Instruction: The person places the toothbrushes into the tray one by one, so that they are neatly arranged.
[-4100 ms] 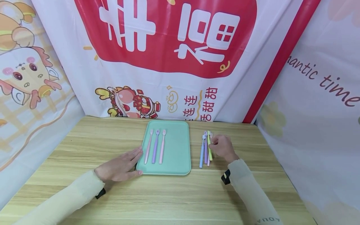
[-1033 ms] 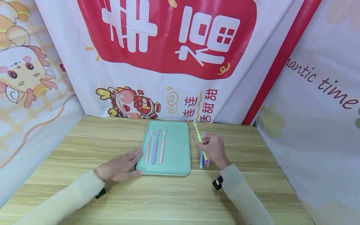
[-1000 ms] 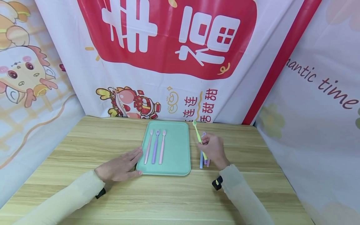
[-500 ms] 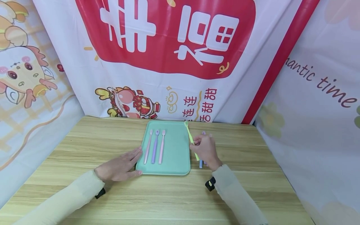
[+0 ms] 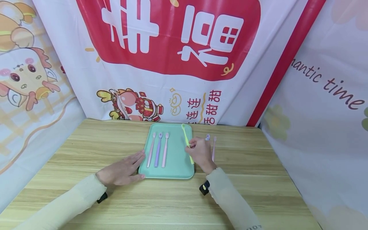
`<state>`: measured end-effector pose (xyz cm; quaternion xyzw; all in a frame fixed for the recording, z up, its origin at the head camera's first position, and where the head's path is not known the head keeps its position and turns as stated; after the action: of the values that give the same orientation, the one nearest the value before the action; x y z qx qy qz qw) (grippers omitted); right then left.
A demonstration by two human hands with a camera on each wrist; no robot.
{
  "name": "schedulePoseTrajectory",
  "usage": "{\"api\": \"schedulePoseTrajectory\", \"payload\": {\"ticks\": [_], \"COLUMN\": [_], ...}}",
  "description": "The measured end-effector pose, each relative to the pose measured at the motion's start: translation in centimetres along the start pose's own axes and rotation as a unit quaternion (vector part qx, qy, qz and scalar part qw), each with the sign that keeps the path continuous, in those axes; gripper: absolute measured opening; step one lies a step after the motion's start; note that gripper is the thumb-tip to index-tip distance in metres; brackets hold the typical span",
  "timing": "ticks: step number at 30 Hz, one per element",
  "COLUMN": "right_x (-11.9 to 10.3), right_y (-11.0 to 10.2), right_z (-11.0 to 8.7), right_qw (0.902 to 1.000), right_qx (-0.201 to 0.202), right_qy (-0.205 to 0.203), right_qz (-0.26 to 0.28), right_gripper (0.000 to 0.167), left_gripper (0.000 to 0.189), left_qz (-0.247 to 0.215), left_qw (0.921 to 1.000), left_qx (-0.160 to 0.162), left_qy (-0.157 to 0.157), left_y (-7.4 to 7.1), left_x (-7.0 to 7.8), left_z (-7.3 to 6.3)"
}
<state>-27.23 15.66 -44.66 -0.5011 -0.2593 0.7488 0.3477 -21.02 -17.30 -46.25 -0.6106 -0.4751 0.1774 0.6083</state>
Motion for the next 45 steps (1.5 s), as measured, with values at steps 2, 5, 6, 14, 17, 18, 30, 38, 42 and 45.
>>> {"api": "schedulePoseTrajectory", "payload": {"ticks": [2,5,6,14,17,18,30,38,42,45], "right_x": [-0.5,-1.2,-1.4,-2.6,-2.8,-2.9,-3.5,-4.0,-4.0,-4.1], "right_y": [0.3,0.9,1.0,2.2,2.6,2.8,4.6,5.6,6.0,6.2], "right_z": [0.0,0.0,-0.1,0.1,0.2,0.2,-0.3,-0.5,-0.6,-0.6], "right_qw": [1.0,0.9997,0.9996,0.9988,0.9985,0.9984,0.9949,0.9941,0.9934,0.9923], "right_qx": [0.004,0.005,0.006,0.03,0.033,0.031,0.007,0.001,-0.004,-0.01], "right_qy": [0.005,0.014,0.016,0.025,0.038,0.043,0.091,0.102,0.109,0.119], "right_qz": [-0.004,0.018,0.023,0.028,0.022,0.021,0.043,0.036,0.033,0.032], "right_gripper": [0.016,0.018,0.018,0.015,0.015,0.016,0.018,0.018,0.019,0.019], "left_gripper": [0.092,0.092,0.092,0.091,0.09,0.09,0.091,0.092,0.092,0.092], "left_qz": [0.0,0.002,0.002,-0.001,-0.005,-0.007,-0.006,-0.01,-0.01,-0.01], "left_qw": [1.0,1.0,1.0,0.9999,0.9999,0.9999,0.9999,0.9999,0.9999,0.9999], "left_qx": [0.001,0.003,0.003,0.005,0.006,0.006,0.007,0.004,0.003,0.002], "left_qy": [0.001,0.005,0.006,0.01,0.01,0.01,0.01,0.003,0.0,0.0], "left_y": [0.0,0.1,0.1,0.0,0.0,0.0,-0.1,-0.1,-0.1,-0.1], "left_x": [-0.1,-0.1,-0.2,-0.2,-0.1,-0.1,-0.1,0.0,0.1,0.1], "left_z": [0.0,0.0,0.0,0.0,-0.1,-0.1,-0.1,-0.1,-0.1,-0.1]}}
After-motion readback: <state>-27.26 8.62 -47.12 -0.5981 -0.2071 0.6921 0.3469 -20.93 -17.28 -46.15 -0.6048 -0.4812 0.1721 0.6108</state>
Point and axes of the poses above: each hand's wrist, its own z-axis towards the middle knuckle, its own y-axis out of the palm, x = y × z, the point moved 2 cm from there along z, towards the middle knuckle, and after that the axes turned 8 degrees about -z, right-handed, at the moved point
